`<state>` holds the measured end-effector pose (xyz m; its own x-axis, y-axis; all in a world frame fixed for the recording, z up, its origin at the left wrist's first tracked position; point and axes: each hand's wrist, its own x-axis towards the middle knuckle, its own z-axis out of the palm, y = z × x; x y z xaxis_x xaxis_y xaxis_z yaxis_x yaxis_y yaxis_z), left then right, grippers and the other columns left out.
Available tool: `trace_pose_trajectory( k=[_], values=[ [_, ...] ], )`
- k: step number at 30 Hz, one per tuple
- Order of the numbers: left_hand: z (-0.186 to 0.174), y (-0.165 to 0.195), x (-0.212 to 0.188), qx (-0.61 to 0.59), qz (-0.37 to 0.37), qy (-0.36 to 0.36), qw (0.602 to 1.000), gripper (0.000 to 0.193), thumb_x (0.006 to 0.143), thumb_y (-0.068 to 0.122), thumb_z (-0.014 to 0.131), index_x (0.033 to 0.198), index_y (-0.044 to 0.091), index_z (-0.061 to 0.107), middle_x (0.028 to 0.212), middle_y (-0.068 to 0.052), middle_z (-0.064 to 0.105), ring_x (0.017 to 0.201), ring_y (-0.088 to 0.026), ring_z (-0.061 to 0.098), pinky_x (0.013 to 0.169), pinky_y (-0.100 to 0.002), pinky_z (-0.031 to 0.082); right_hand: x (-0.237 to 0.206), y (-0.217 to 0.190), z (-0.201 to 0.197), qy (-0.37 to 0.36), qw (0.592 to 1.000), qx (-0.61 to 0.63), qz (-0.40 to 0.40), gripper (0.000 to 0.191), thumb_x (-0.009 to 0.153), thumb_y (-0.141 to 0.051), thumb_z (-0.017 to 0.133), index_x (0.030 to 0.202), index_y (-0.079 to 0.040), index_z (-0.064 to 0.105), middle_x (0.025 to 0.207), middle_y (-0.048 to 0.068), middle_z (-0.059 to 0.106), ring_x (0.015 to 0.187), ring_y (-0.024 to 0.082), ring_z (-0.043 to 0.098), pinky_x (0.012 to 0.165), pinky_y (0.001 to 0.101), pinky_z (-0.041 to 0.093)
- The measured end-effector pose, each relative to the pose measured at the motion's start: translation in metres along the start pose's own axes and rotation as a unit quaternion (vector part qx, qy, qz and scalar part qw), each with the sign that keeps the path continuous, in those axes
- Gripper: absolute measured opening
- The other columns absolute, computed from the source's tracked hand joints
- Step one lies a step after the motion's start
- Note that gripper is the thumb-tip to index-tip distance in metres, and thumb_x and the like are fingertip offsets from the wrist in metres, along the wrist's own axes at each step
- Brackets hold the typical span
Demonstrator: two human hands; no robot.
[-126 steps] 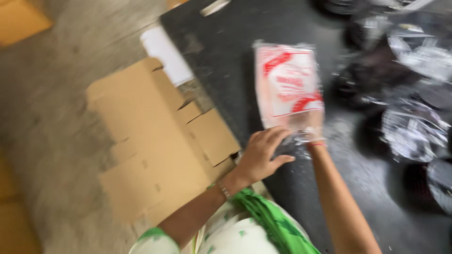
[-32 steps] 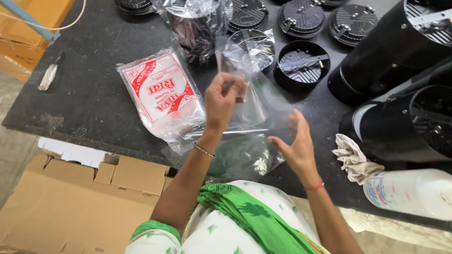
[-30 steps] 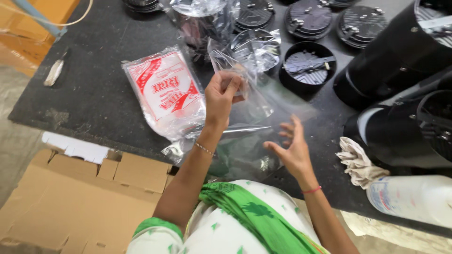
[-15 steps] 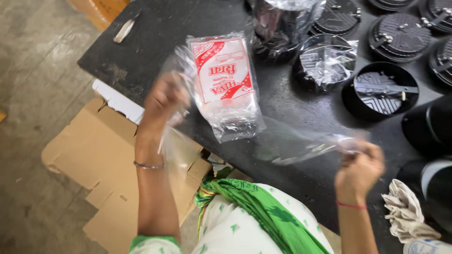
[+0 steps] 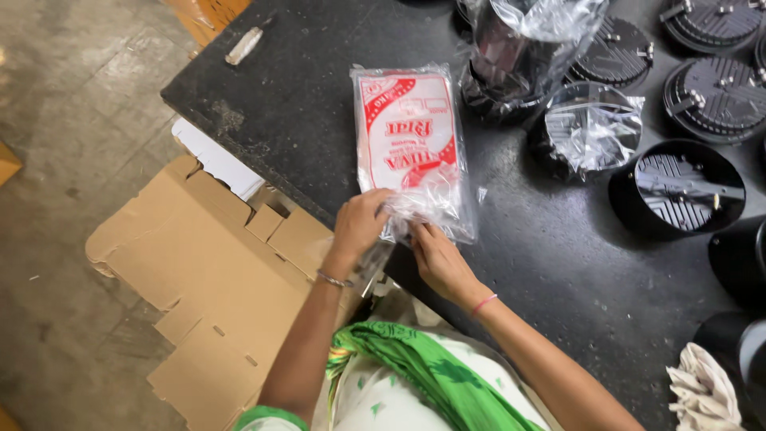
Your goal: The person places black circular components into clear plastic bags on a workbench. They seal each bag and stack the packaged items. The person also wipes the components with a cloth before packaging.
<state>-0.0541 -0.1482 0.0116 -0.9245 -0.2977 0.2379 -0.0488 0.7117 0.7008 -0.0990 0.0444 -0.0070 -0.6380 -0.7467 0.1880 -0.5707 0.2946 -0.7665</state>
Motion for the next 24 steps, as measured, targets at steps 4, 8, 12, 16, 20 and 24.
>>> trace_pose_trajectory(
  k=[4,8,12,16,20,24],
  values=[
    [0.016,-0.009,-0.01,-0.05,0.021,0.091,0.994,0.027,0.081,0.003,0.066,0.107,0.003,0.071,0.106,-0.019,0.073,0.097,-0.039,0.07,0.083,-0.043,0.056,0.037,0.047,0.025,0.03,0.995,-0.051,-0.075,0.02,0.091,-0.005,0.058,0.11,-0.004,0.062,0.109,0.021,0.065,0.105,0.043,0.06,0.091,0.0485,0.049],
    [0.016,-0.003,-0.017,-0.117,0.021,0.121,0.985,0.022,0.083,0.002,0.064,0.103,0.002,0.072,0.102,-0.018,0.074,0.094,-0.037,0.073,0.085,-0.041,0.058,0.103,0.072,0.048,-0.006,0.991,-0.07,-0.114,0.02,0.089,-0.006,0.061,0.109,-0.007,0.065,0.108,0.018,0.068,0.104,0.038,0.064,0.091,0.046,0.052],
    [0.008,0.01,-0.019,-0.164,-0.009,0.099,0.981,0.027,0.08,-0.002,0.06,0.105,0.004,0.071,0.097,-0.017,0.074,0.091,-0.034,0.075,0.08,-0.038,0.059,0.162,0.072,0.049,-0.016,0.992,-0.077,-0.098,0.022,0.087,-0.005,0.06,0.109,-0.006,0.065,0.107,0.018,0.068,0.104,0.039,0.064,0.091,0.0466,0.052],
    [0.002,0.017,-0.008,-0.166,-0.071,0.121,0.976,0.026,0.078,0.004,0.071,0.103,0.006,0.07,0.094,-0.015,0.075,0.078,-0.03,0.075,0.069,-0.035,0.058,0.17,0.07,0.046,-0.037,0.99,-0.093,-0.095,0.024,0.085,-0.004,0.06,0.109,-0.005,0.065,0.107,0.019,0.068,0.103,0.04,0.064,0.091,0.0472,0.052],
    [0.0,0.018,-0.003,-0.106,-0.04,0.143,0.983,0.021,0.08,0.008,0.076,0.099,0.006,0.069,0.088,-0.013,0.073,0.079,-0.031,0.074,0.067,-0.037,0.056,0.139,0.074,0.045,-0.058,0.985,-0.131,-0.098,0.026,0.083,-0.002,0.06,0.109,-0.004,0.066,0.107,0.019,0.068,0.103,0.042,0.065,0.091,0.0478,0.052],
    [0.008,0.016,0.001,-0.081,-0.051,0.147,0.984,0.019,0.08,0.005,0.076,0.097,0.006,0.068,0.083,-0.013,0.072,0.074,-0.03,0.073,0.064,-0.037,0.055,0.09,0.064,0.03,-0.081,0.978,-0.159,-0.106,0.028,0.081,-0.001,0.06,0.109,-0.003,0.066,0.106,0.02,0.068,0.102,0.043,0.065,0.091,0.0484,0.052]
  ],
)
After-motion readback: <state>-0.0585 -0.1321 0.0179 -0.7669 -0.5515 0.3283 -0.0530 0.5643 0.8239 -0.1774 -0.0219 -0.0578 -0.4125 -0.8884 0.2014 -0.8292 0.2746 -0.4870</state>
